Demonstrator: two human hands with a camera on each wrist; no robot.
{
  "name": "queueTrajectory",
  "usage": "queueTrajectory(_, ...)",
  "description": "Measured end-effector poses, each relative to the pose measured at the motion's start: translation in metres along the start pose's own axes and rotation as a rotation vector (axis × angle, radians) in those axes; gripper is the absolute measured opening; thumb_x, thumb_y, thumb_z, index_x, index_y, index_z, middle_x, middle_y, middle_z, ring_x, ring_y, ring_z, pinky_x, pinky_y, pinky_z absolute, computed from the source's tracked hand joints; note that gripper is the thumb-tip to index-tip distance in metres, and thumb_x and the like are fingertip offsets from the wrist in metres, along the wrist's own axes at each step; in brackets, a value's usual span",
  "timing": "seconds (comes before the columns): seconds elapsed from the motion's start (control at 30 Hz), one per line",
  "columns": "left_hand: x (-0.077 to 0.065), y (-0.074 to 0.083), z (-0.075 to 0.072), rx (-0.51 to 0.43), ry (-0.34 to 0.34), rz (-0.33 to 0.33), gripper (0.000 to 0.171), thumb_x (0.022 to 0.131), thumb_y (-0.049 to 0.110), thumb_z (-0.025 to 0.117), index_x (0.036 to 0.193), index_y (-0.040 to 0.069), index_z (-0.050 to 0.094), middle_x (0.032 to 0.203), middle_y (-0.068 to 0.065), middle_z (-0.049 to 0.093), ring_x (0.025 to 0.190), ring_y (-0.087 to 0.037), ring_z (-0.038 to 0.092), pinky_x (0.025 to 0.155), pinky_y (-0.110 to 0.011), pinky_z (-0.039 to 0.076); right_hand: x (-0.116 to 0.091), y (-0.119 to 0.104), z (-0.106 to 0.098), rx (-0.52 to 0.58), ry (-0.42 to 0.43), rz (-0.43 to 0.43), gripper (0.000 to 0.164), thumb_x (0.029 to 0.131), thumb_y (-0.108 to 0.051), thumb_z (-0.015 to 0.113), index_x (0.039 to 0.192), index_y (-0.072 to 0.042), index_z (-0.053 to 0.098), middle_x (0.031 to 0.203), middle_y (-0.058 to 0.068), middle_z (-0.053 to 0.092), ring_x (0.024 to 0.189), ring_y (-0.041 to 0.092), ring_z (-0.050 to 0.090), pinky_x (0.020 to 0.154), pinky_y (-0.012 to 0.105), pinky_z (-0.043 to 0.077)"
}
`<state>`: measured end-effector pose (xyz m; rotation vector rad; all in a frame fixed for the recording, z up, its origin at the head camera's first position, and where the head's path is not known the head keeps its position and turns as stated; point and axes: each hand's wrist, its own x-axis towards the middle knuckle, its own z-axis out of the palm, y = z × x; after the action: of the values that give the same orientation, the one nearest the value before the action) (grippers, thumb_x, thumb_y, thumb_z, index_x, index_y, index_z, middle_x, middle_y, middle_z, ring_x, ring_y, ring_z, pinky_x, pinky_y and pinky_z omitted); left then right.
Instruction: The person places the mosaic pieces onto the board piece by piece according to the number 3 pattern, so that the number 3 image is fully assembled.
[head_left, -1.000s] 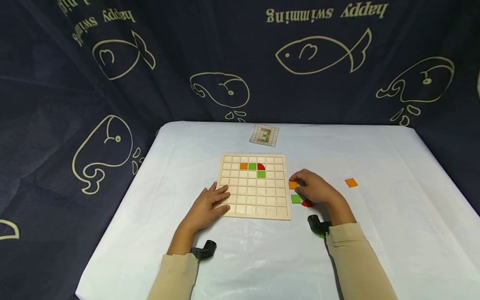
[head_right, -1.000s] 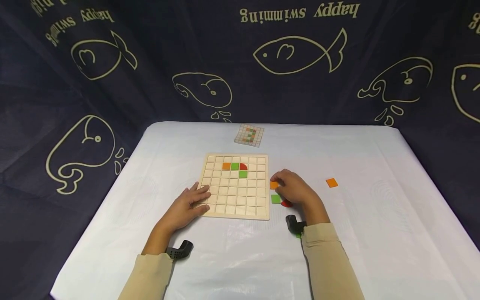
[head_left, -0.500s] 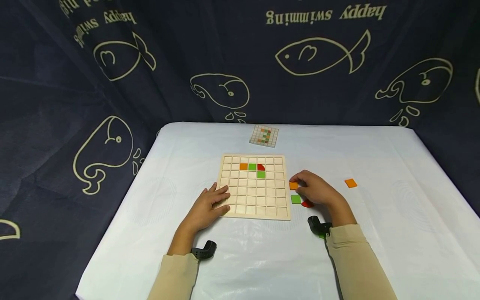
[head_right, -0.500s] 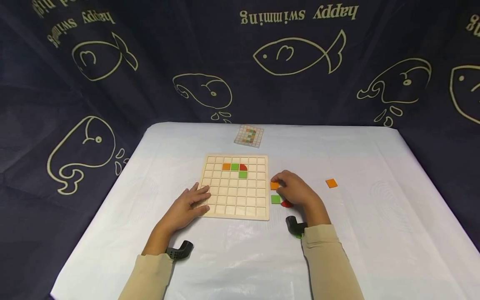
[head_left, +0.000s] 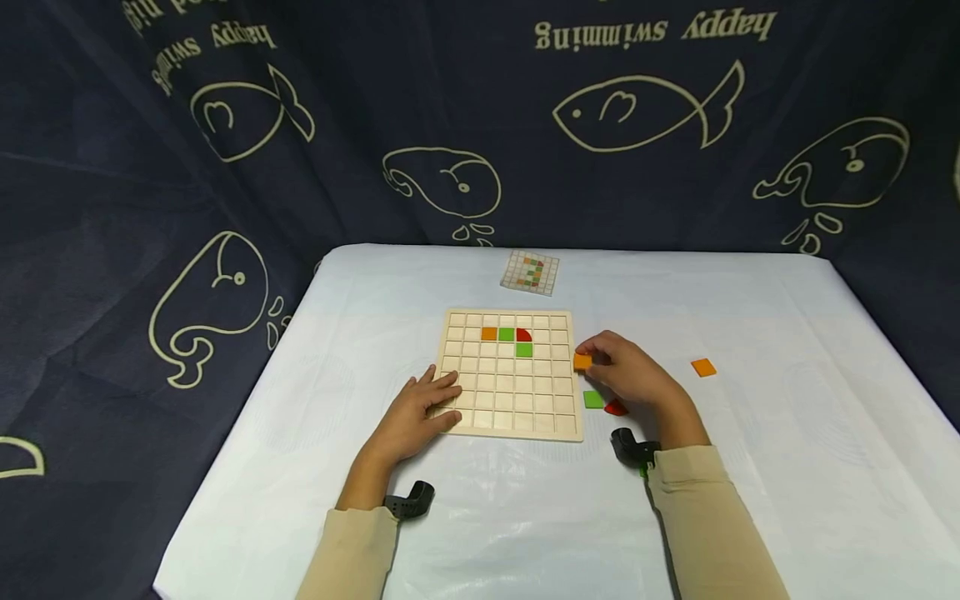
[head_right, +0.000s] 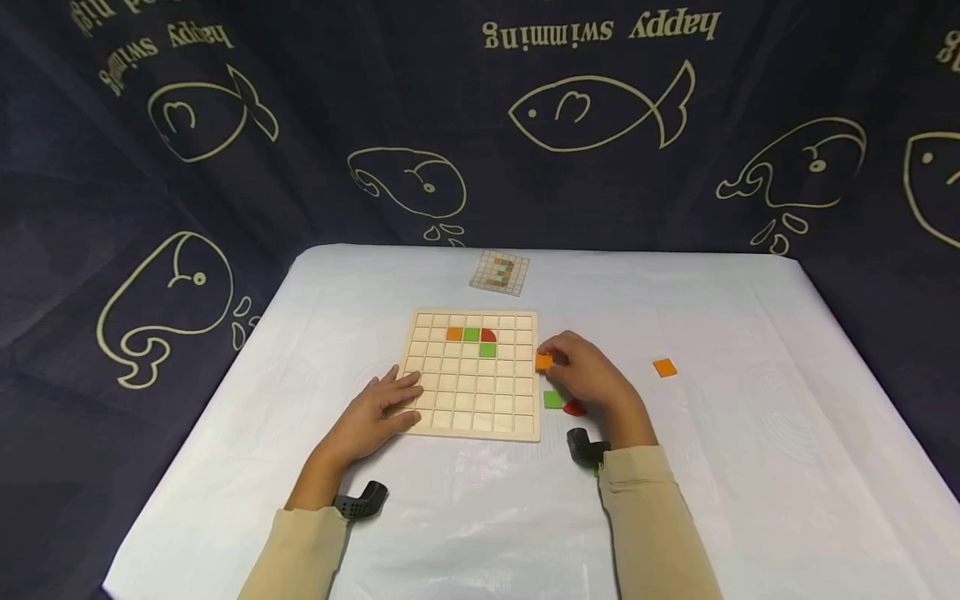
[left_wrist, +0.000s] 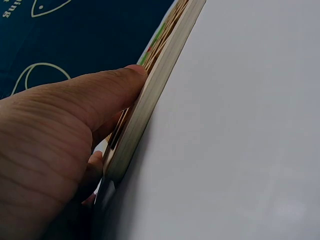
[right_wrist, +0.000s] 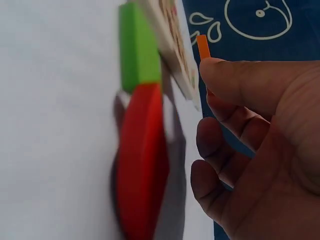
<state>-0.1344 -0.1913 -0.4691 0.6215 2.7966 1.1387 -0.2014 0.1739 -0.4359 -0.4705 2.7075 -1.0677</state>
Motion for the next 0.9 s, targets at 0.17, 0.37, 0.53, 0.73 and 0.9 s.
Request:
queueTrajectory(0.17,0.0,0.0,0.0,0.001,0.002,0.002,0.046,0.093,0.025,0.071,0.134,0.006,0.063,0.15,-0.003,0.046,0.149,-0.03,0.021,0.119,-0.055,0.01,0.007,-0.008,0.002,0.027,-0.001,-0.022,0.023,0.093,-0.004,0.063,0.115,-0.007,0.065,0.112,0.007,0.058,0.09,0.024,0.051,0.075,0.037,0.044)
queueTrajectory(0.37,0.001,0.001,0.0,-0.007,0.004,-0.002,0.046,0.093,0.024,0.072,0.134,0.006,0.064,0.15,-0.003,0.047,0.148,-0.03,0.022,0.119,-0.055,0.01,0.016,-0.019,0.009,0.111,-0.027,-0.041,0.024,0.093,-0.002,0.063,0.116,-0.007,0.065,0.113,0.007,0.056,0.09,0.025,0.05,0.07,0.036,0.046)
queueTrajectory(0.53,0.001,0.0,0.0,-0.004,0.005,-0.01,0.046,0.093,0.025,0.072,0.134,0.007,0.064,0.15,-0.002,0.047,0.148,-0.029,0.021,0.12,-0.054,0.01,0.024,-0.029,0.016,0.119,-0.048,-0.046,0.025,0.092,-0.002,0.064,0.117,-0.008,0.065,0.116,0.007,0.057,0.093,0.025,0.051,0.077,0.037,0.046)
queueTrajectory(0.73,0.0,0.0,0.0,-0.003,0.007,-0.005,0.046,0.093,0.025,0.072,0.134,0.006,0.064,0.15,-0.002,0.047,0.148,-0.03,0.022,0.119,-0.055,0.01,0.032,-0.038,0.025,0.091,-0.073,-0.105,0.027,0.093,-0.002,0.064,0.12,-0.006,0.065,0.114,0.008,0.058,0.096,0.025,0.053,0.085,0.041,0.046)
queueTrajectory(0.9,0.001,0.0,0.001,-0.008,0.006,-0.004,0.046,0.093,0.025,0.072,0.134,0.006,0.064,0.15,-0.002,0.046,0.148,-0.03,0.022,0.119,-0.055,0.01,0.036,-0.044,0.033,0.108,-0.09,-0.122,0.027,0.094,-0.003,0.063,0.121,-0.004,0.064,0.117,0.01,0.058,0.1,0.026,0.054,0.089,0.043,0.046)
